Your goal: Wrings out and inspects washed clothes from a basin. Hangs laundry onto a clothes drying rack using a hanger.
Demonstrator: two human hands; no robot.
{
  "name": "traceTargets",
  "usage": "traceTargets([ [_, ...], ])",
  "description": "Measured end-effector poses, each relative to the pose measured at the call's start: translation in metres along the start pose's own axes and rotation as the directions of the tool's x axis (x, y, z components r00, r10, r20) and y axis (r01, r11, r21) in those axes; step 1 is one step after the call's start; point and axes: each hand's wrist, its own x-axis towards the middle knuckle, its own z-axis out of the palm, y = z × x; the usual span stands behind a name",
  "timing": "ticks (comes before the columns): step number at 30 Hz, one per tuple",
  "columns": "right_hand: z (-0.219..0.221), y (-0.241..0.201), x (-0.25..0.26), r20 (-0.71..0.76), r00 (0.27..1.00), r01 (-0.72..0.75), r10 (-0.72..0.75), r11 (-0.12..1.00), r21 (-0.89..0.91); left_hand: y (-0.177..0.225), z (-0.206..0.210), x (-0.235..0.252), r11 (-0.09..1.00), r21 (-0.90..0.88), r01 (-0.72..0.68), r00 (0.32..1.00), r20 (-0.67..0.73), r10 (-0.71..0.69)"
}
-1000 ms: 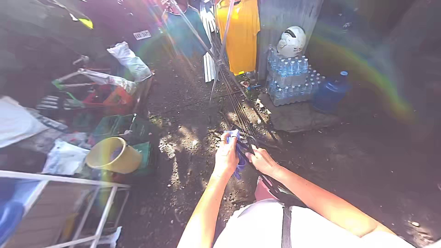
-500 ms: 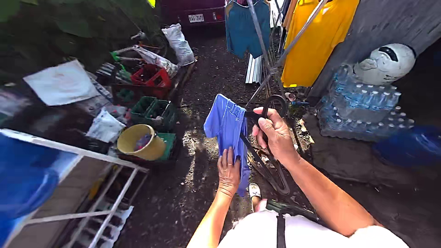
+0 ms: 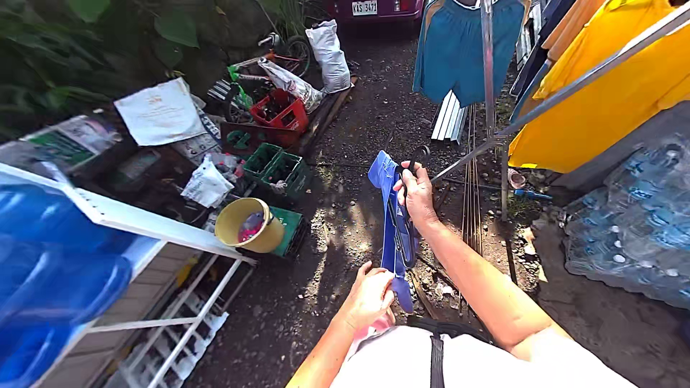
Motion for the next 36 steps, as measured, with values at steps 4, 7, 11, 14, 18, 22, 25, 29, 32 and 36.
traceTargets([
  [4,0.015,0.030,0.068,0.009,1.000,-0.029,0.029,0.999,0.020,-0.024,-0.020,0.072,0.958,0.249,-0.143,0.985,-0.060,0.162],
  [7,0.025,0.054,0.120,0.042,0.997,-0.068,0.068,0.998,-0.003,-0.054,-0.039,0.134,0.960,0.215,-0.181,0.968,-0.136,0.213],
  [11,0.032,0.065,0.193,0.130,0.987,-0.082,0.097,0.990,-0.116,-0.104,-0.085,0.225,0.996,0.000,-0.086,0.995,-0.051,0.086],
  [14,0.038,0.067,0.233,0.243,0.960,-0.092,0.140,0.976,-0.199,-0.133,-0.115,0.283,0.997,-0.071,0.000,1.000,-0.008,-0.001],
  [18,0.038,0.053,0.296,0.301,0.947,-0.061,0.111,0.984,-0.170,-0.182,-0.159,0.349,0.982,-0.170,0.088,0.993,-0.066,-0.100],
  [22,0.026,0.027,0.356,0.342,0.936,-0.019,0.084,0.982,-0.189,-0.261,-0.216,0.409,0.967,-0.167,0.191,0.889,-0.389,-0.242],
  [25,0.022,0.016,0.400,0.380,0.922,0.005,0.070,0.981,-0.193,-0.319,-0.245,0.458,0.961,-0.129,0.243,0.852,-0.445,-0.275],
  [29,0.017,0.020,0.467,0.371,0.928,0.041,0.044,0.976,-0.216,-0.374,-0.268,0.528,0.988,-0.063,0.138,0.895,-0.419,-0.152],
  [32,0.017,0.030,0.524,0.419,0.906,0.046,0.057,0.971,-0.233,-0.410,-0.285,0.583,0.991,0.055,0.118,0.896,-0.437,-0.082],
  [36,0.019,0.039,0.594,0.453,0.886,0.012,0.100,0.971,-0.238,-0.442,-0.311,0.650,0.972,0.235,0.025,0.920,-0.386,0.070],
])
